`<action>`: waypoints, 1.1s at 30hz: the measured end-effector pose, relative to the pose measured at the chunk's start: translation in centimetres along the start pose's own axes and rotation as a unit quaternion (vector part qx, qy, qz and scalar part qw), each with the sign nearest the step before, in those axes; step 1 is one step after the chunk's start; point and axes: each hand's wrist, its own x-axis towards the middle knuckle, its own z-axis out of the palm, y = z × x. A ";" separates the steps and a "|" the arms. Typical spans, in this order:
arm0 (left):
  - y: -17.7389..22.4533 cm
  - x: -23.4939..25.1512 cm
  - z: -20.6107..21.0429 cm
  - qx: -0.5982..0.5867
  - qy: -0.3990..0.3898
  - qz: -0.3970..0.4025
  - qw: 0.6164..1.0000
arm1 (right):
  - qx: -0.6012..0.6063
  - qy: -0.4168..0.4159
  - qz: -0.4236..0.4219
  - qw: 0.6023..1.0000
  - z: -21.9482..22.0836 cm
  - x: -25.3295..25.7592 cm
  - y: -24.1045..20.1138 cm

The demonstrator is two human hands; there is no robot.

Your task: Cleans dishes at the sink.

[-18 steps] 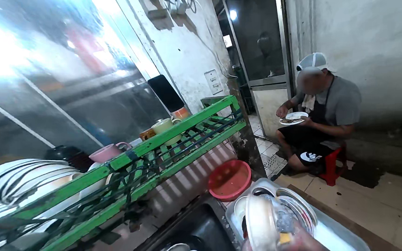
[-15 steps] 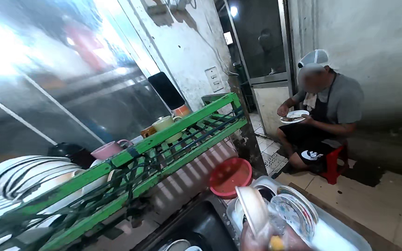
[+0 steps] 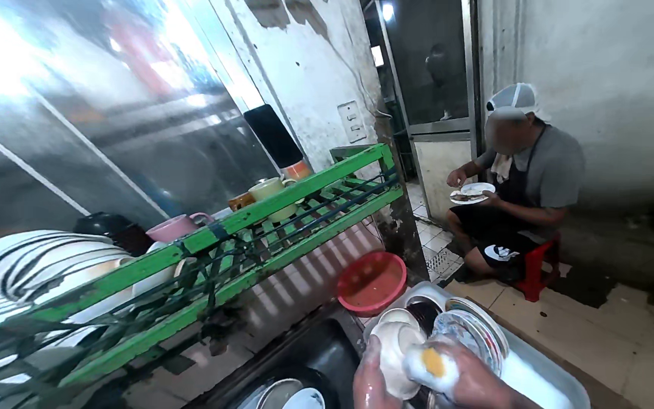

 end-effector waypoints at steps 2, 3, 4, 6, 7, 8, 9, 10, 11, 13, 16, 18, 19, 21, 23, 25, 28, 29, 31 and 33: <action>0.4 0.0 -0.5 -0.042 -0.044 -0.023 0.998 | -0.028 -0.038 0.046 0.998 -1.7 0.4 0.7; 0.3 -0.1 -0.6 -0.040 -0.056 -0.041 0.997 | -0.042 -0.028 0.065 0.997 -2.4 0.7 0.7; 0.1 -0.3 -0.5 -0.025 -0.062 -0.058 0.996 | -0.054 -0.011 0.073 0.996 -2.7 1.1 0.5; -0.4 -0.4 -0.3 0.017 -0.065 -0.072 0.995 | -0.053 0.025 0.046 0.997 -2.4 1.4 -0.5; -0.6 -0.3 -0.3 0.023 -0.064 -0.074 0.995 | -0.052 0.033 0.015 0.998 -1.9 1.1 -1.0; -0.5 -0.2 -0.3 0.021 -0.062 -0.077 0.995 | -0.059 0.027 -0.023 0.998 -1.4 0.7 -1.2; -0.2 0.1 -0.4 0.018 -0.059 -0.079 0.995 | -0.079 0.011 -0.071 0.994 -1.0 0.3 -1.0; 0.1 0.3 -0.6 0.013 -0.057 -0.080 0.995 | -0.100 -0.011 -0.118 0.988 -0.9 0.0 -0.5; 0.4 0.6 -0.9 0.003 -0.055 -0.080 0.995 | -0.124 -0.040 -0.149 0.980 -1.0 -0.1 0.3; 0.7 0.9 -1.4 -0.025 -0.048 -0.079 0.995 | -0.126 -0.113 -0.077 0.982 -2.3 0.2 1.0; 0.3 0.8 -0.7 -0.035 -0.008 -0.053 0.998 | -0.054 -0.026 0.065 0.996 -3.0 1.5 0.1; -0.1 -0.6 0.8 0.112 0.037 0.004 0.993 | -0.007 0.071 0.027 0.997 -1.0 2.0 -1.5; -0.3 -1.7 1.4 0.215 0.042 0.032 0.975 | -0.005 0.086 0.009 0.996 0.1 2.4 -2.3; -0.7 -2.9 1.8 0.323 0.003 0.067 0.944 | -0.003 0.082 0.064 0.995 0.6 3.3 -3.5; -0.8 -3.5 1.8 0.336 -0.027 0.078 0.938 | 0.055 0.047 0.213 0.974 -1.5 5.0 -3.8; -0.4 -4.5 1.6 0.350 -0.057 0.086 0.931 | 0.088 0.025 0.297 0.951 -2.4 6.1 -2.6; 0.1 -3.8 0.9 0.365 -0.057 0.097 0.924 | 0.084 0.076 0.223 0.968 -0.7 3.8 -3.5; 0.2 -3.3 0.5 0.369 -0.056 0.101 0.922 | 0.082 0.105 0.166 0.977 0.4 2.6 -3.7; 0.5 -2.8 0.1 0.385 -0.068 0.106 0.915 | 0.093 0.156 0.100 0.978 2.0 1.6 -3.6; 0.8 -3.3 0.2 0.371 -0.083 0.078 0.922 | 0.168 0.154 0.160 0.960 1.1 2.2 -3.1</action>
